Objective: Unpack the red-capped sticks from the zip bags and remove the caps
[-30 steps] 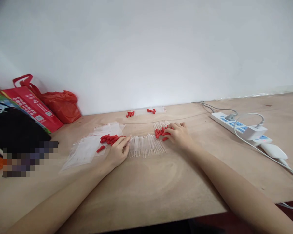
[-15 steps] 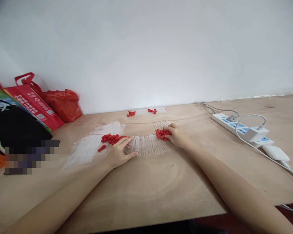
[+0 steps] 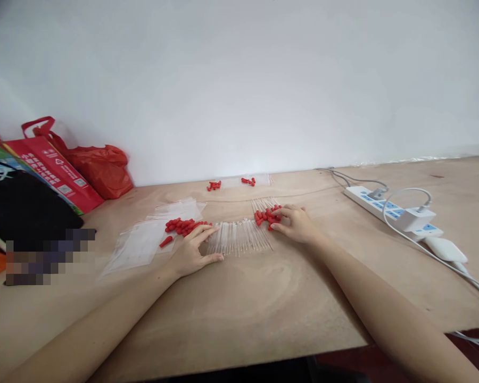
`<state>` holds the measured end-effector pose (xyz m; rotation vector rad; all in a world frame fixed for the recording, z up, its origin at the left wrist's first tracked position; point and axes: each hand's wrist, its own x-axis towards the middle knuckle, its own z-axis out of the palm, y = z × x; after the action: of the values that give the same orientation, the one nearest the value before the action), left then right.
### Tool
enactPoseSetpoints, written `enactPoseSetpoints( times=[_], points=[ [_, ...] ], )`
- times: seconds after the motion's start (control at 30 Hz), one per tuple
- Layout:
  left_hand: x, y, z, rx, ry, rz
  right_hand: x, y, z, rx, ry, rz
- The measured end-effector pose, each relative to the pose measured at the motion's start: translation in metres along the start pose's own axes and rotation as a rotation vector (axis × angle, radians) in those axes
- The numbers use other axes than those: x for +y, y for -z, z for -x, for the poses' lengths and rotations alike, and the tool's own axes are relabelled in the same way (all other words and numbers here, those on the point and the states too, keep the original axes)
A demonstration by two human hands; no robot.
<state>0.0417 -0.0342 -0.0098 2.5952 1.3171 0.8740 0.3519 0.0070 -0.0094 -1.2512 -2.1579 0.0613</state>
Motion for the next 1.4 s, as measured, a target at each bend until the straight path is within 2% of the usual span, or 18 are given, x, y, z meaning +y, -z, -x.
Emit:
enactPoseSetpoints(
  times=[0.3,0.47,0.67,0.73,0.83,0.93,1.07,1.13,1.23,1.4],
  points=[
    [0.002,0.002,0.000,-0.032,0.038,-0.001,0.007,-0.005,0.000,0.096,-0.172,0.026],
    [0.001,0.001,0.000,-0.024,0.028,0.018,0.002,-0.011,-0.006,0.268,-0.379,0.195],
    [0.000,0.001,-0.002,-0.022,0.055,0.010,0.005,-0.026,-0.013,0.218,-0.414,0.302],
    [0.001,0.001,-0.002,-0.018,0.045,0.003,0.007,-0.029,-0.014,0.233,-0.399,0.290],
    [0.001,0.001,-0.002,0.001,0.011,-0.022,0.006,-0.028,-0.014,0.342,-0.375,0.234],
    [0.001,0.001,-0.003,0.073,-0.039,-0.085,-0.002,-0.025,-0.009,0.421,-0.310,0.113],
    [0.002,0.002,-0.003,0.242,-0.068,-0.271,-0.026,-0.028,0.001,0.330,-0.074,-0.039],
    [0.005,0.003,-0.004,0.285,-0.101,-0.377,-0.040,-0.032,0.006,0.258,0.050,-0.060],
    [0.011,0.002,-0.003,0.272,-0.188,-0.469,-0.058,-0.038,0.010,0.181,0.153,-0.081],
    [0.018,-0.001,-0.002,0.239,-0.286,-0.451,-0.072,-0.040,0.013,0.135,0.214,-0.118]
  ],
)
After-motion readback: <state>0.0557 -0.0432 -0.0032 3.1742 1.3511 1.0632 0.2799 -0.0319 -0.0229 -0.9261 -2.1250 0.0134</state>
